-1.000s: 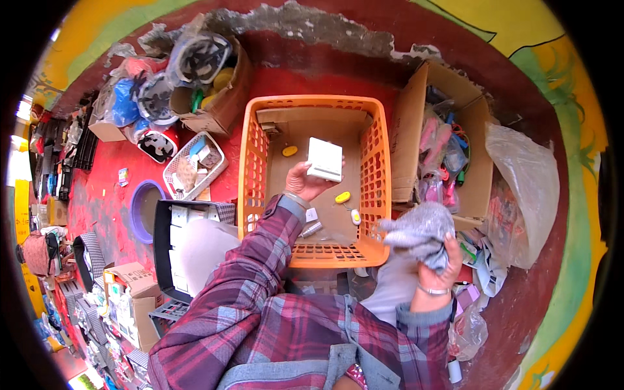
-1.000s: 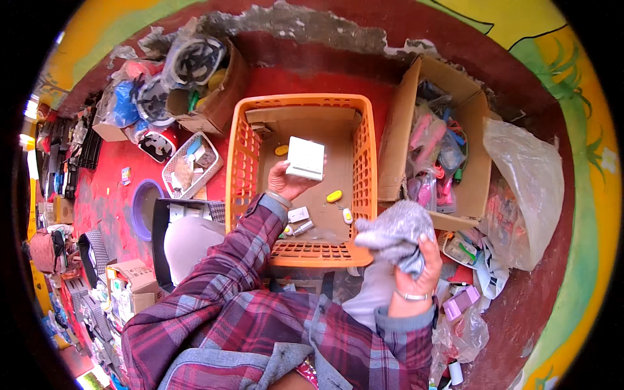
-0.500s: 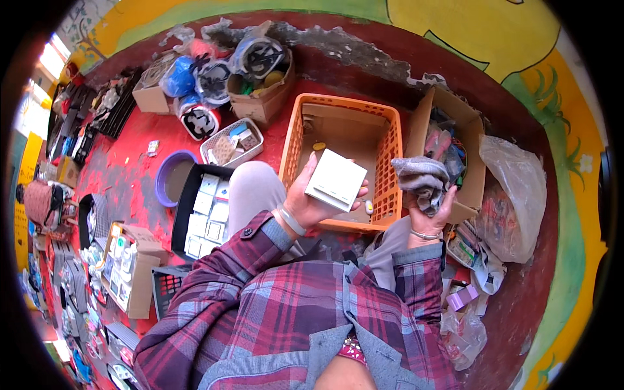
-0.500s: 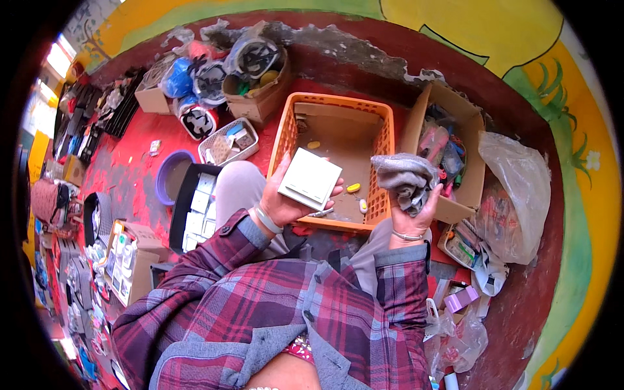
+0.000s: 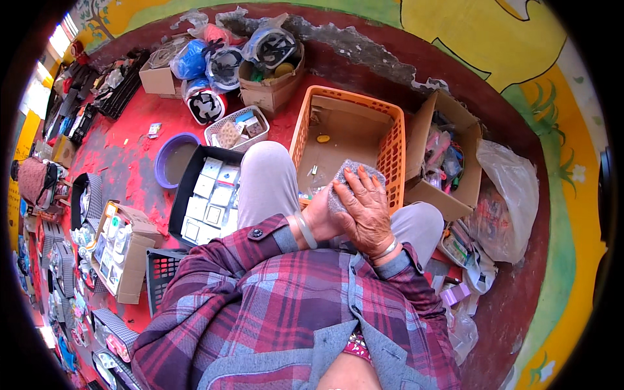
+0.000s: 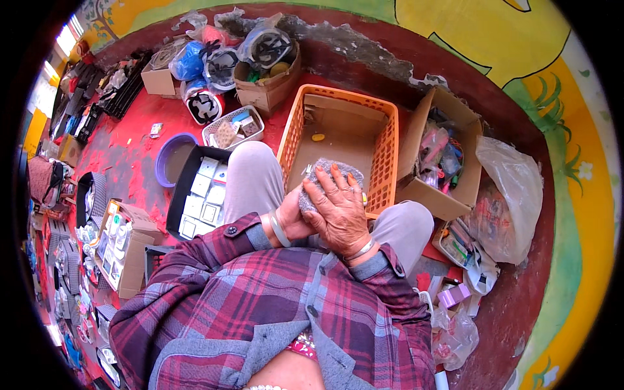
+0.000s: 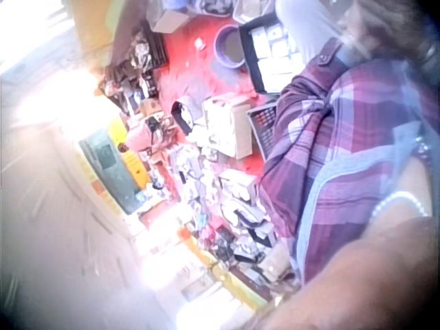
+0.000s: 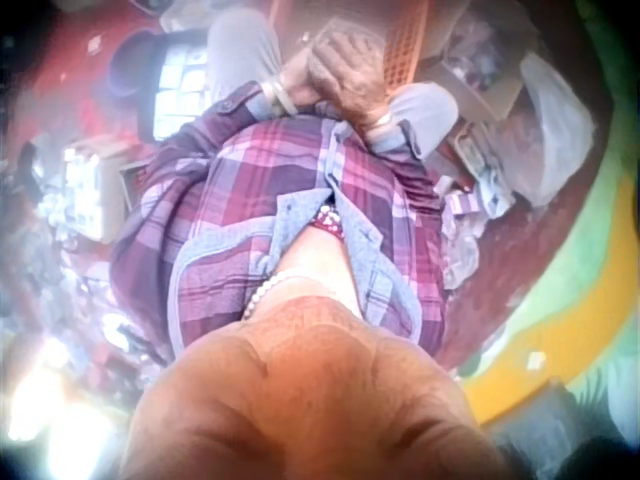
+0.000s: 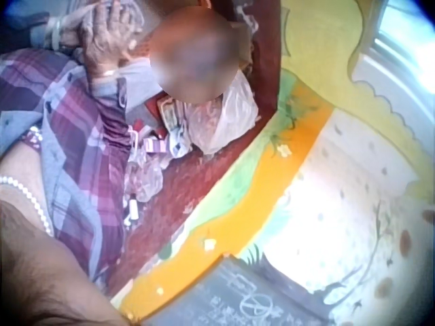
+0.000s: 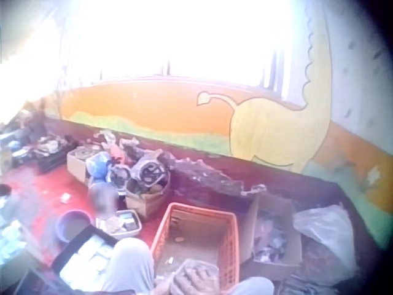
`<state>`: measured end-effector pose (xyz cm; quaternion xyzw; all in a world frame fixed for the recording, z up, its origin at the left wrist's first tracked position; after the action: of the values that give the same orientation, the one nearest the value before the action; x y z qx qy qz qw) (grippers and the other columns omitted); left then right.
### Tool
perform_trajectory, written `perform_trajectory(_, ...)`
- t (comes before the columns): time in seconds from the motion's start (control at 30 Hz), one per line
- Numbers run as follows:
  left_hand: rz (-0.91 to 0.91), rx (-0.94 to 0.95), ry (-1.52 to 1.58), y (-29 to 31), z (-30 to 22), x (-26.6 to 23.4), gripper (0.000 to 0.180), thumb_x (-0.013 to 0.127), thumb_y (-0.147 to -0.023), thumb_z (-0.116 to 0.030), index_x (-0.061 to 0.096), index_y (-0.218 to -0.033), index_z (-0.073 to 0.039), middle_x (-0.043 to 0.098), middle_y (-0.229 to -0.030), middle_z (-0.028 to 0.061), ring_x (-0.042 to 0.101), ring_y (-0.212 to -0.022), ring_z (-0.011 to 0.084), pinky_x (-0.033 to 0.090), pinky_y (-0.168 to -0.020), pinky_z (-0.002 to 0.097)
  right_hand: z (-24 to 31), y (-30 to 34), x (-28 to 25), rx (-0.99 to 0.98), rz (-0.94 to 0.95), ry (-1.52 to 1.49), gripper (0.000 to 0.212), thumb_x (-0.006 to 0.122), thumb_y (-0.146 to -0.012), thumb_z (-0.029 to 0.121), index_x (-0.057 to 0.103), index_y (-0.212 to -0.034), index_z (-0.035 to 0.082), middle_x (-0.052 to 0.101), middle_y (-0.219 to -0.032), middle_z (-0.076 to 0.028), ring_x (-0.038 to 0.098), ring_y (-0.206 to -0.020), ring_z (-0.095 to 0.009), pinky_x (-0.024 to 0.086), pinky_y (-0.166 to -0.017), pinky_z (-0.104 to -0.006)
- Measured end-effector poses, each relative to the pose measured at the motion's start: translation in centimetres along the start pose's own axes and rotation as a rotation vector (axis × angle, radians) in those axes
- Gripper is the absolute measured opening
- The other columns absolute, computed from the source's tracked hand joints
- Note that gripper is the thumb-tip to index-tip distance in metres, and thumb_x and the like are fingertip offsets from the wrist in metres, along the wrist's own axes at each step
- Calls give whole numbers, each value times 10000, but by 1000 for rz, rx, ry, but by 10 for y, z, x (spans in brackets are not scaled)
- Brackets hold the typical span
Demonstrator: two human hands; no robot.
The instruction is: The person wipes various small electrical or mechanical components with a cloth, handling items one at a time from an orange basket and placing some into a compartmentalized tray.
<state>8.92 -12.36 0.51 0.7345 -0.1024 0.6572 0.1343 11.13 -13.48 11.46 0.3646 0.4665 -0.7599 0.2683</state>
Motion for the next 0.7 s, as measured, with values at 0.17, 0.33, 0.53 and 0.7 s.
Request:
perform_trajectory(0.17,-24,5,-200,-1,4,6,484,315,-988,-428,450,-1323,-105,501,-1323,66,483,-1213,219,374,-1041,387,-9,-4,-1,107,-54,49,495,582,-827,321,537,-1289,149,458,-1370,-118,379,-1298,-319,256,-1052,-469)
perform_trajectory(0.33,5,2,-189,-3,0,-5,455,395,-971,-410,464,-1295,-98,524,-1287,94,514,-1175,236,402,-1016,397,-6,-15,-16,176,-172,60,364,559,-854,288,597,-1164,101,563,-1201,-120,528,-1098,-310,389,-922,-423)
perform_trajectory(0.53,-148,-138,-287,11,13,-1,441,356,-979,-429,474,-1245,-97,572,-1187,104,578,-1050,279,481,-873,458,-70,0,0,404,-95,-301,322,454,-970,285,619,-1045,20,644,-953,-150,624,-861,-318,492,-755,-337)
perform_trajectory(0.7,64,-197,-170,4,11,15,574,334,-961,-502,416,-1324,-64,510,-1284,188,542,-1129,389,501,-830,546,-127,34,8,626,-231,-492,269,477,-967,278,623,-1014,57,624,-837,-115,610,-728,-198,480,-665,-331)
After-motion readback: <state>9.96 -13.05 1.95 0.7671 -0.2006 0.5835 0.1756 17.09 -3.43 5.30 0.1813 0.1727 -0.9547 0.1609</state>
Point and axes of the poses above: each hand's wrist, its own y-axis away from the middle knuckle, its own x-axis out of the palm, z = x × y, the point moved 10 cm from there along -y, towards the middle knuckle
